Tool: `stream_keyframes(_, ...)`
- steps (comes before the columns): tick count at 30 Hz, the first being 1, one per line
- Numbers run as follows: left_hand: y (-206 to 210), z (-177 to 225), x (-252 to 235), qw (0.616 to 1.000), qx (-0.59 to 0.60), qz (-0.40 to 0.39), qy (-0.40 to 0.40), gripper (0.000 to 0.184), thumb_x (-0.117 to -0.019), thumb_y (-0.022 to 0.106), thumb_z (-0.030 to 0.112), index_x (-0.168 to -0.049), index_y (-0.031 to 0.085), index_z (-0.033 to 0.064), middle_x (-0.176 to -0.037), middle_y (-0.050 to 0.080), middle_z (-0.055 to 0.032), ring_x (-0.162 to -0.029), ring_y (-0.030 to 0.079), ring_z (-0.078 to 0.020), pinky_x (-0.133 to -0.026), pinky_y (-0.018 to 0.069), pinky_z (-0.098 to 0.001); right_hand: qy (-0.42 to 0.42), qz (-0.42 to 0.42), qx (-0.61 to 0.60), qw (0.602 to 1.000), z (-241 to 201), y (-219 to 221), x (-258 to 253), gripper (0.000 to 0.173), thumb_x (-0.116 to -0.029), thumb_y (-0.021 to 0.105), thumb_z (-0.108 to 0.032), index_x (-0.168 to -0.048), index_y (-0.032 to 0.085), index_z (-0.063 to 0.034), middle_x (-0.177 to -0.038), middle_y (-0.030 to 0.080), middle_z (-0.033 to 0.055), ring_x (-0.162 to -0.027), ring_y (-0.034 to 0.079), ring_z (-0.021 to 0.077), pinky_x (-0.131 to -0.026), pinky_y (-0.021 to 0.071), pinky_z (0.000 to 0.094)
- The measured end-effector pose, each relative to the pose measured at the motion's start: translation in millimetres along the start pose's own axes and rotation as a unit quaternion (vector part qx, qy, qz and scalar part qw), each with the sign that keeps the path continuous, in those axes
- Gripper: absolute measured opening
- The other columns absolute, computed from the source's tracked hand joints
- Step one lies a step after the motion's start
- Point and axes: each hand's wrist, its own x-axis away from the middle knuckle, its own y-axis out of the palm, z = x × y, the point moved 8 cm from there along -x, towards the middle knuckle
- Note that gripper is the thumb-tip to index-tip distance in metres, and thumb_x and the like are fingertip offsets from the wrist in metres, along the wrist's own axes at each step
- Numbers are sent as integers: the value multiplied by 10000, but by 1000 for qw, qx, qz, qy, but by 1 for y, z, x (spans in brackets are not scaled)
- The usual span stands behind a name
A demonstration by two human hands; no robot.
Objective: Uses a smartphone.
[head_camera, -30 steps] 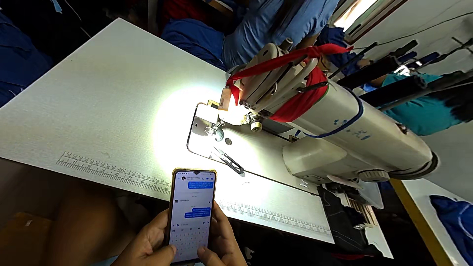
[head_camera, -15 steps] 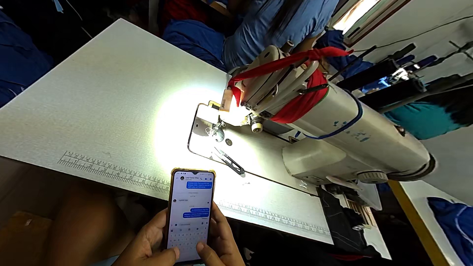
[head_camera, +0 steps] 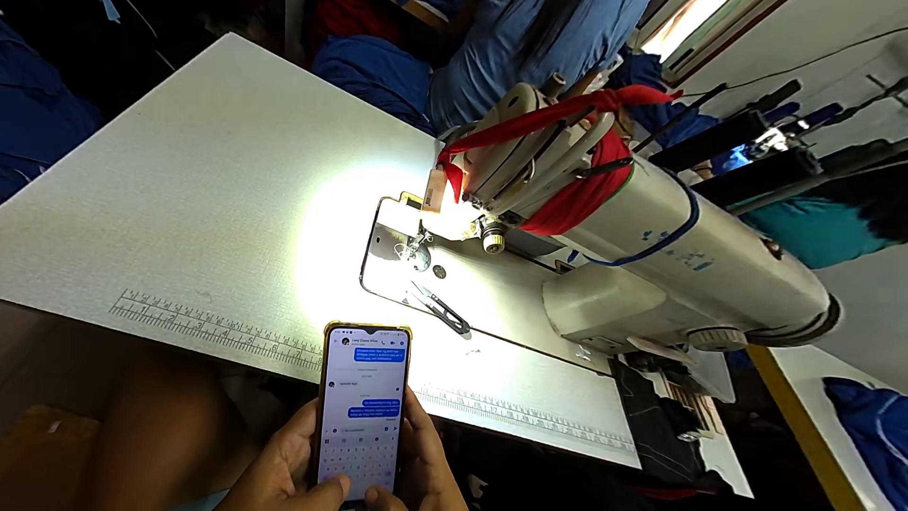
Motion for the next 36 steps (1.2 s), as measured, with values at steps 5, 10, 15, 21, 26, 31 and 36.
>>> stream_keyframes(5, -2, -1, 0, 999, -28, 37, -7, 574, -920, 547, -139, -1419, 376, 86, -1288, 672, -59, -1048, 720, -194, -715, 644, -322, -5, -7, 7, 1000, -1, 1, 1, 897, -875, 570, 110, -1550, -21, 143, -1508, 445, 214, -1310, 571, 209, -1046, 545, 407)
stream_keyframes(10, -2, -1, 0, 999, -16, 27, -7, 584, -910, 546, -148, -1419, 378, 85, -1293, 671, -67, -1069, 715, -201, -728, 644, -329, -4, -13, 11, 1000, -2, 2, 1, 892, -878, 558, 109, -1550, -27, 140, -1505, 445, 216, -1295, 583, 217, -1018, 562, 410)
stream_keyframes(15, -1, 1, 0, 1000, -3, 17, -7, 610, -888, 538, -160, -1419, 373, 90, -1302, 665, -66, -1078, 711, -207, -723, 644, -338, -5, -15, 12, 1000, -2, 2, 0, 893, -878, 555, 111, -1550, -32, 141, -1512, 435, 225, -1301, 579, 224, -1027, 557, 411)
stream_keyframes(21, 0, 1, 0, 1000, 13, 0, -3, 599, -891, 504, -152, -1417, 377, 104, -1307, 661, -62, -1088, 706, -200, -728, 642, -337, 0, -13, 11, 1000, -3, 1, 0, 861, -896, 534, 94, -1549, -25, 143, -1507, 441, 219, -1284, 589, 214, -1007, 567, 402)
stream_keyframes(26, 0, 2, 0, 1000, 14, -4, -1, 614, -884, 506, -157, -1422, 380, 113, -1315, 659, -65, -1074, 711, -202, -717, 641, -332, 8, -17, -12, 1000, -3, 0, 0, 819, -914, 488, 86, -1560, -14, 119, -1506, 447, 187, -1281, 588, 211, -983, 577, 416)
stream_keyframes(31, -1, 1, -1, 1000, 18, -16, 2, 633, -880, 490, -163, -1441, 364, 101, -1331, 648, -89, -1072, 711, -231, -716, 644, -353, 6, -31, -29, 999, -2, -4, -1, 742, -955, 419, 80, -1580, 19, 88, -1516, 459, 161, -1287, 583, 197, -1010, 555, 408)
stream_keyframes(36, 1, 2, -2, 999, 20, -30, 7, 637, -885, 494, -164, -1449, 359, 100, -1341, 643, -79, -1092, 704, -223, -747, 643, -356, 6, -15, -15, 1000, -2, -4, 0, 772, -946, 463, 91, -1562, 0, 121, -1511, 456, 186, -1273, 597, 201, -988, 574, 399)
